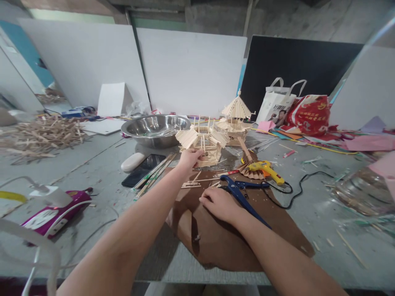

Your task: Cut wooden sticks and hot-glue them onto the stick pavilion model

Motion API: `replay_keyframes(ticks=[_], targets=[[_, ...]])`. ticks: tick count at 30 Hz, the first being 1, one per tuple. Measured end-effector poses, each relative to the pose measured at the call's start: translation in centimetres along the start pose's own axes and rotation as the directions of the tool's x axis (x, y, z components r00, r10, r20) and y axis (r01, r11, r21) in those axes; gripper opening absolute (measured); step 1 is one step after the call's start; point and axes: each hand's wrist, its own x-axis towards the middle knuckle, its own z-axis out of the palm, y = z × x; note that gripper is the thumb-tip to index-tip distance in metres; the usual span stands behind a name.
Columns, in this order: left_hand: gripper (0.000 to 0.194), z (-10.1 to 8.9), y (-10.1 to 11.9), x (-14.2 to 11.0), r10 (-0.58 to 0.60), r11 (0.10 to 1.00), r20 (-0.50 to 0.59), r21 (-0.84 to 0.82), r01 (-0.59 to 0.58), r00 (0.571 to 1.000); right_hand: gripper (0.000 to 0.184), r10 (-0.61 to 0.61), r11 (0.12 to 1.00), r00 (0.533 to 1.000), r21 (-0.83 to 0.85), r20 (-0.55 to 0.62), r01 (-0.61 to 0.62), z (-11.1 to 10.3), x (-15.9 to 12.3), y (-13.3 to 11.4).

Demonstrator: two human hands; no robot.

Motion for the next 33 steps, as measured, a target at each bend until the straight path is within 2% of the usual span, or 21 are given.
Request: replay_keyframes(ticks=[3,4,6,9,11,14,17,21,24,29,33], targets=[[0.024,-1.6,-0.7,-1.2,0.031,0.994,0.036,0.1,-0.035,0.999,0.023,0.09,0.996,0.995,-0.015,-0.045,-0.09,0.0,0.1,0.3],[0.025,-2.3,-0.9,-1.7,0.056,0.97,0.089,0.233,-0.076,0.994,0.022,0.121,0.992,0.991,-0.023,-0.059,-0.122,0.0,0.2,0.4],[0.026,-3.6,-1.6,-2.7,0.074,0.851,0.17,0.503,-0.151,0.983,0.021,0.16,0.986,0.984,-0.032,-0.074,-0.163,0.0,0.3,0.7],[0.019,-5.1,-2.5,-3.7,0.148,0.585,0.21,0.77,-0.257,0.966,0.02,0.16,0.986,0.984,-0.026,-0.075,-0.162,0.0,0.3,1.0],[0.016,-5.6,-2.9,-4.2,0.168,0.45,0.231,0.847,-0.284,0.958,0.02,0.148,0.988,0.986,-0.019,-0.078,-0.15,0.1,0.3,1.2],[0.019,-6.1,-3.0,-4.7,0.101,0.361,0.298,0.878,-0.314,0.949,0.019,0.144,0.989,0.987,-0.01,-0.071,-0.145,0.1,0.4,1.3],[0.018,-6.5,-2.9,-4.8,0.036,0.359,0.345,0.872,-0.334,0.938,0.02,0.137,0.991,0.988,0.003,-0.068,-0.137,0.2,0.5,1.6],[0.012,-6.8,-3.4,-4.4,0.007,0.418,0.379,0.839,-0.347,0.925,0.021,0.146,0.989,0.986,0.011,-0.08,-0.145,0.2,0.4,1.8],[0.01,-6.7,-3.8,-4.1,0.015,0.461,0.426,0.8,-0.384,0.905,0.021,0.156,0.988,0.983,0.005,-0.094,-0.156,0.2,0.4,1.8],[0.014,-6.8,-3.3,-4.1,0.052,0.473,0.495,0.753,-0.458,0.867,0.022,0.145,0.989,0.985,-0.003,-0.09,-0.146,0.1,0.3,1.7],[0.019,-7.5,-2.7,-4.1,0.123,0.532,0.457,0.719,-0.447,0.881,0.022,0.142,0.99,0.985,-0.004,-0.095,-0.143,0.1,0.4,1.8]])
